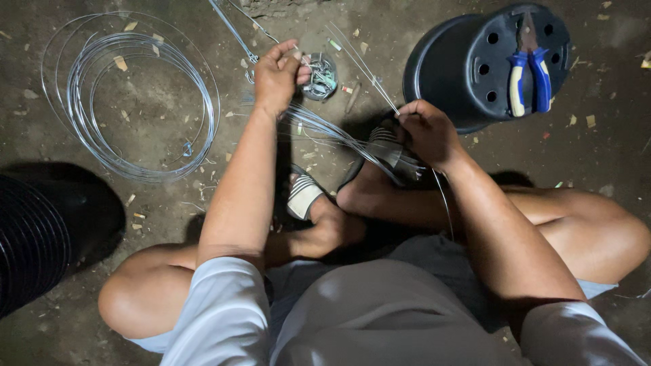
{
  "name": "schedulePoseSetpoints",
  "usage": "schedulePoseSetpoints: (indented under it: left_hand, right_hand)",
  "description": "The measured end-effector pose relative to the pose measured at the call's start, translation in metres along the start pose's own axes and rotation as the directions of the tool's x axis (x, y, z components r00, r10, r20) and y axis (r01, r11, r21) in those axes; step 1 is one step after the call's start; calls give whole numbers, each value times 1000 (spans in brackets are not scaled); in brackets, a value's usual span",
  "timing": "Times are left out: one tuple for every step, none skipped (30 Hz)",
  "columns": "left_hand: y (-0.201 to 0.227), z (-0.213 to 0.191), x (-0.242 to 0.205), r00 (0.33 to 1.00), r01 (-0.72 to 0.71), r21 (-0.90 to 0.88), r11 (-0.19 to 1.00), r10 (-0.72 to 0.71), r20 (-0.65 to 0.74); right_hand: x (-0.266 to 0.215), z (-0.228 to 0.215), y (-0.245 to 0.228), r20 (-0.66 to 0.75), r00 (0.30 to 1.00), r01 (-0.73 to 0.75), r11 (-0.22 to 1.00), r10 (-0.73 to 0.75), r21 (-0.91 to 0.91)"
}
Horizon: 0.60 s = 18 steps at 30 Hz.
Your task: The person sits on the floor and uses pliers to cut a bundle of metal wire into shorter lengths. The person then picks up a small metal hook and attaches it to the cut wire bundle.
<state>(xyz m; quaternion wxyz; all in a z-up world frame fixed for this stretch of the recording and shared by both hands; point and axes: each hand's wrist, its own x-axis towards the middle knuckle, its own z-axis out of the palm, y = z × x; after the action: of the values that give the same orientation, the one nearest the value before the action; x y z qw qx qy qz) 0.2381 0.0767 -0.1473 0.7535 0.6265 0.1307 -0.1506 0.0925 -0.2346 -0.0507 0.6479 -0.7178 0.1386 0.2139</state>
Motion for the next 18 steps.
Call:
schedulePoseSetpoints:
  left_hand:
    - [2, 0, -1, 1000, 16, -59, 998, -17, -12]
    - [5, 0, -5, 1000, -12, 18, 1000, 13, -16]
    - [8, 0, -9, 999, -40, 96, 995, 42, -18]
    - [12, 1, -14, 997, -69, 172, 983, 73, -17]
    - [17, 2, -19, 989, -129, 359, 925, 145, -17]
    - [22, 4, -26, 977, -178, 532, 828, 214, -5]
    - [28, 7, -31, 960, -216, 684, 697, 278, 20]
    - [34, 11, -34, 949, -222, 740, 635, 316, 13]
    - [40, 16, -37, 935, -223, 791, 569, 354, 9]
    - [47, 21, -38, 920, -222, 837, 500, 392, 9]
    - [52, 25, -37, 926, -178, 853, 490, 378, -24]
    - [57, 30, -34, 930, -134, 867, 480, 363, -58]
    - [60, 35, -31, 932, -90, 878, 470, 349, -92]
    - [62, 39, -27, 941, -88, 887, 453, 331, -75]
    - [62, 44, -21, 948, -87, 896, 435, 311, -59]
    - [60, 46, -15, 955, -87, 905, 416, 292, -42]
    - [57, 47, -10, 970, -57, 914, 402, 241, -45]
    - [53, 48, -3, 981, -29, 921, 387, 189, -49]
  right_hand:
    - [1, 0, 3, 10, 1000, 28, 999, -29, 20]
    - [2, 0, 6, 21, 998, 55, 998, -56, 41]
    - [3, 1, 9, 22, 997, 72, 995, -73, 66]
    - [4, 1, 10, 22, 996, 89, 992, -91, 90]
    - [4, 1, 12, 21, 994, 106, 988, -109, 114]
    - [5, 1, 13, 20, 995, 91, 989, -94, 117]
    - [5, 0, 13, 19, 997, 75, 990, -78, 119]
    - [4, 0, 13, 16, 998, 61, 991, -63, 121]
    - [4, 1, 13, 13, 999, 36, 995, -37, 91]
    - [4, 1, 11, 9, 1000, 11, 998, -12, 61]
    - [4, 1, 10, 4, 1000, -14, 999, 14, 31]
    - [5, 0, 8, 7, 1000, 0, 1000, -1, 26]
    - [5, 1, 7, 10, 1000, 15, 1000, -15, 21]
    - [4, 2, 6, 15, 999, 30, 999, -30, 15]
    - [3, 3, 5, 3, 1000, -5, 1000, 5, 26]
    - [3, 4, 4, -8, 999, -38, 999, 39, 37]
    - [3, 5, 3, -19, 997, -72, 996, 73, 48]
    - [3, 4, 1, -17, 998, -54, 997, 55, 46]
